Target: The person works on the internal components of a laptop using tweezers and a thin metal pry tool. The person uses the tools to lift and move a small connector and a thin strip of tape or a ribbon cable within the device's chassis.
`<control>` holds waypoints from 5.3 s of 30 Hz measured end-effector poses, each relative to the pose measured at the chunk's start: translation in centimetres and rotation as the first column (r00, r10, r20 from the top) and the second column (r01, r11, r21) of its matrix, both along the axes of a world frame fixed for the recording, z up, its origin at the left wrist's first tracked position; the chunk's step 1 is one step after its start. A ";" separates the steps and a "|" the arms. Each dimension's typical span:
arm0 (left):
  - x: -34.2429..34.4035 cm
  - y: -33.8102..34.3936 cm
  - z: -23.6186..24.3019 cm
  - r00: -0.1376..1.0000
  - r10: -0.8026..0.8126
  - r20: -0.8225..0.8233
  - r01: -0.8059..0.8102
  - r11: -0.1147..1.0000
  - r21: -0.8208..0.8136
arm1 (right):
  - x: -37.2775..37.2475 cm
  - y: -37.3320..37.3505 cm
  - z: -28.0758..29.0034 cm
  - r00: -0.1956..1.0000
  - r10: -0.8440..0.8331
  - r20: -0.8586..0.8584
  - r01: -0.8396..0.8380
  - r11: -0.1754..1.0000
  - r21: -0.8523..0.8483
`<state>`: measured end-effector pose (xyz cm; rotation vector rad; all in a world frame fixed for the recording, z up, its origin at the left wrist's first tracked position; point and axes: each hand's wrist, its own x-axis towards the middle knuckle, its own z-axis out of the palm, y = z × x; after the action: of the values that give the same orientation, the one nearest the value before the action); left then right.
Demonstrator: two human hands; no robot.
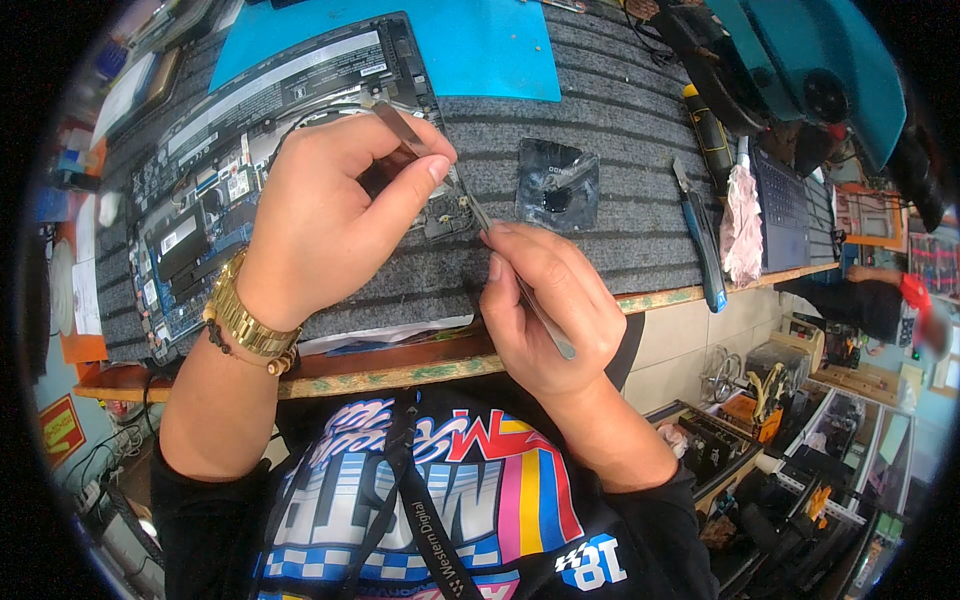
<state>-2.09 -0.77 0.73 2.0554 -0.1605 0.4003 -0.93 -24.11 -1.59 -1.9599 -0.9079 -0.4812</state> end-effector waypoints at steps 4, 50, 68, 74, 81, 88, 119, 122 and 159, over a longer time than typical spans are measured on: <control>0.0 0.0 0.1 1.000 0.005 -0.014 -0.005 1.000 0.004 | 0.0 0.0 -0.2 1.000 -0.002 -0.008 0.002 1.000 -0.009; 0.1 -0.1 -0.4 0.998 0.009 0.061 -0.012 0.999 0.037 | 0.1 1.0 -0.3 0.991 -0.016 0.131 0.024 0.998 -0.057; 0.2 -0.1 -0.5 0.998 0.011 0.070 -0.015 0.999 0.047 | 0.4 1.1 -0.2 0.991 -0.004 0.135 0.015 0.997 -0.080; 0.1 -0.1 -0.3 0.999 0.018 0.045 -0.020 0.999 0.047 | 0.5 1.1 -0.5 0.988 0.000 0.152 0.011 0.997 -0.071; 0.2 -0.1 -0.6 0.997 0.009 0.075 -0.013 0.999 0.053 | 0.1 0.9 -1.0 0.992 -0.028 0.125 0.031 0.999 -0.019; 0.2 -0.1 -0.6 0.998 0.008 0.066 -0.011 0.999 0.044 | 0.3 1.0 -0.7 0.990 -0.018 0.140 0.024 0.999 -0.038; 0.1 -0.2 -0.3 1.000 0.000 -0.021 0.001 0.999 0.045 | 0.4 1.4 -1.2 0.991 -0.051 0.123 0.049 0.999 0.020; 0.0 -0.2 -0.3 0.999 0.008 -0.039 -0.007 1.000 0.031 | 0.3 1.5 -1.0 0.989 -0.051 0.137 0.051 0.999 0.004; 0.2 -0.1 -0.8 0.999 -0.020 0.036 0.018 0.998 0.065 | 0.0 1.3 -1.1 0.992 -0.059 0.112 0.057 0.998 0.017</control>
<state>-1.93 -0.90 -0.08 2.1091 -0.2179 0.4266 -0.95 -22.85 -2.67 -1.9667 -0.9172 -0.6357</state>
